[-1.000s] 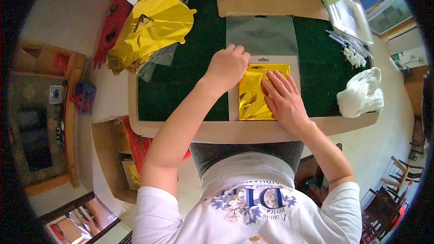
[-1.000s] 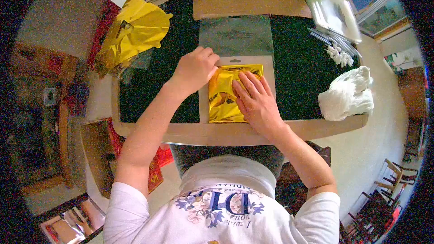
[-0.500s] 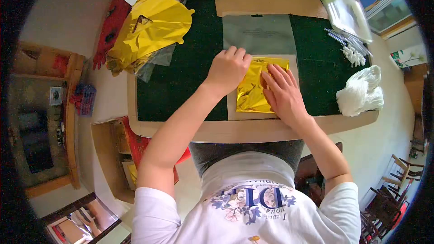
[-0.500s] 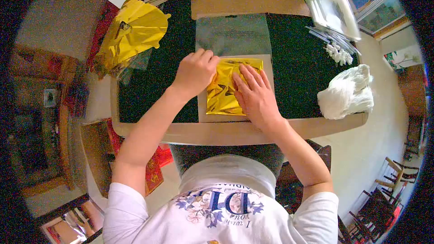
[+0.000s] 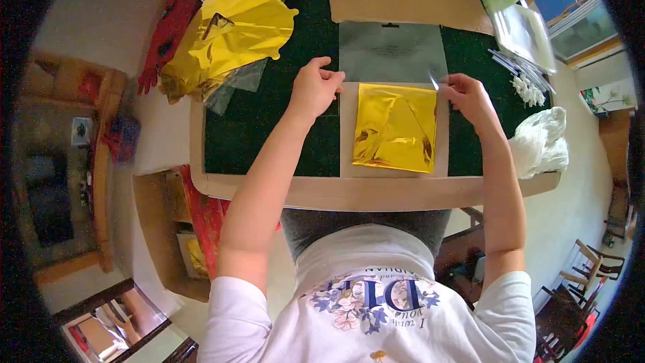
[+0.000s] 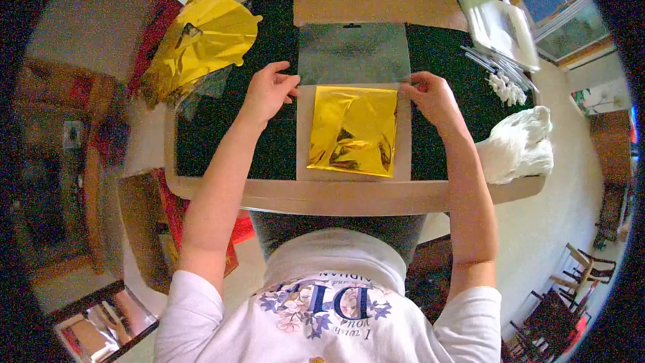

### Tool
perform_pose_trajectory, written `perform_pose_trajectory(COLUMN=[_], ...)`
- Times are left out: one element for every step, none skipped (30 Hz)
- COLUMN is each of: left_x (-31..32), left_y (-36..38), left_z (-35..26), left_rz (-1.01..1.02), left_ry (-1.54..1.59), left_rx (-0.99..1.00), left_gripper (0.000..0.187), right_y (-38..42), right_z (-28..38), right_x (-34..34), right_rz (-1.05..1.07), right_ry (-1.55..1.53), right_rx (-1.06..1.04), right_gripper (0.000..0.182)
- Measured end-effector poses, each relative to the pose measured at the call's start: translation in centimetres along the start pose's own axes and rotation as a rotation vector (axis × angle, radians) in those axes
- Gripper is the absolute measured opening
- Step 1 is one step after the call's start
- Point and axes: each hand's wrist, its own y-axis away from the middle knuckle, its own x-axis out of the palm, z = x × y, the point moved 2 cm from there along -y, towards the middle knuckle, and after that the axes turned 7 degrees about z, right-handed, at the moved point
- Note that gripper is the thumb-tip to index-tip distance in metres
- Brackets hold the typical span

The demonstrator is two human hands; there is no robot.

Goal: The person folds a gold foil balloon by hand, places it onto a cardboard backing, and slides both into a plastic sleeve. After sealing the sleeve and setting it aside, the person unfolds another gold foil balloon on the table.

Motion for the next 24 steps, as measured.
perform_pose_trajectory(left_x=[-0.1,-0.2,-0.2,-0.2,-0.2,-0.3,-0.5,-0.7,-0.8,-0.9,-0.8,-0.8,-0.8,-0.7,-0.6,-0.5,-0.5,-0.4,-0.2,-0.1,0.0,0.1,0.2,0.3], left_y=[0.0,-0.1,-0.2,-0.3,-0.4,-0.1,0.1,0.4,0.7,0.9,1.2,1.5,1.9,2.3,2.8,3.2,3.7,4.2,4.7,5.3,6.0,6.6,7.2,7.7], left_z=[0.1,0.3,0.6,1.0,1.4,1.2,0.8,0.5,0.6,0.6,0.7,0.7,0.8,0.8,1.1,1.2,1.4,1.5,2.0,2.1,2.3,2.4,2.4,2.3], left_rz=[-0.01,-0.02,-0.058,-0.095,-0.132,-0.097,-0.063,-0.03,0.025,0.08,0.137,0.138,0.139,0.14,0.133,0.137,0.14,0.144,0.155,0.161,0.169,0.177,0.166,0.161], left_ry=[0.02,0.039,0.038,0.037,0.035,0.095,0.154,0.214,0.25,0.284,0.319,0.315,0.312,0.309,0.294,0.297,0.301,0.304,0.297,0.316,0.334,0.352,0.334,0.329], left_rx=[-0.006,-0.012,0.021,0.054,0.087,0.064,0.042,0.02,-0.013,-0.045,-0.076,-0.083,-0.091,-0.099,-0.084,-0.088,-0.093,-0.097,-0.082,-0.087,-0.091,-0.096,-0.113,-0.114], left_gripper=[0.048,0.048,0.048,0.049,0.049,0.045,0.042,0.038,0.033,0.028,0.024,0.021,0.018,0.016,0.016,0.016,0.016,0.016,0.015,0.015,0.015,0.015,0.015,0.015], right_y=[-0.2,-0.3,-0.2,0.1,0.3,0.5,0.7,0.8,0.8,0.7,0.8,1.1,1.7,2.2,2.6,3.0,3.4,3.8,4.3,4.8,5.4,6.1,6.8,7.2], right_z=[-0.6,-0.9,-0.8,-0.7,-0.6,-0.7,-0.8,-0.8,-1.0,-1.4,-1.6,-1.4,-0.9,-0.6,-0.6,-0.6,-0.7,-0.8,-1.0,-1.2,-1.0,-0.7,-0.6,-0.9], right_x=[-0.1,0.0,0.1,0.0,0.1,0.2,0.3,0.4,0.5,0.5,0.6,0.7,0.8,1.0,1.1,1.3,1.4,1.5,1.6,1.7,1.8,2.0,2.1,2.2], right_rz=[0.073,0.147,0.148,0.149,0.15,0.156,0.164,0.171,0.174,0.175,0.175,0.176,0.177,0.179,0.162,0.144,0.127,0.136,0.144,0.154,0.144,0.133,0.123,0.127], right_ry=[-0.071,-0.143,-0.178,-0.215,-0.251,-0.302,-0.353,-0.403,-0.411,-0.418,-0.427,-0.443,-0.458,-0.473,-0.445,-0.417,-0.389,-0.389,-0.389,-0.389,-0.396,-0.404,-0.411,-0.4], right_rx=[-0.002,-0.003,-0.018,-0.032,-0.045,-0.031,-0.017,-0.005,0.008,0.021,0.034,0.045,0.057,0.069,0.068,0.067,0.066,0.066,0.067,0.068,0.091,0.115,0.139,0.146], right_gripper=[0.026,0.023,0.021,0.018,0.016,0.015,0.015,0.014,0.014,0.015,0.015,0.016,0.016,0.017,0.017,0.017,0.017,0.018,0.018,0.019,0.019,0.019,0.019,0.017])
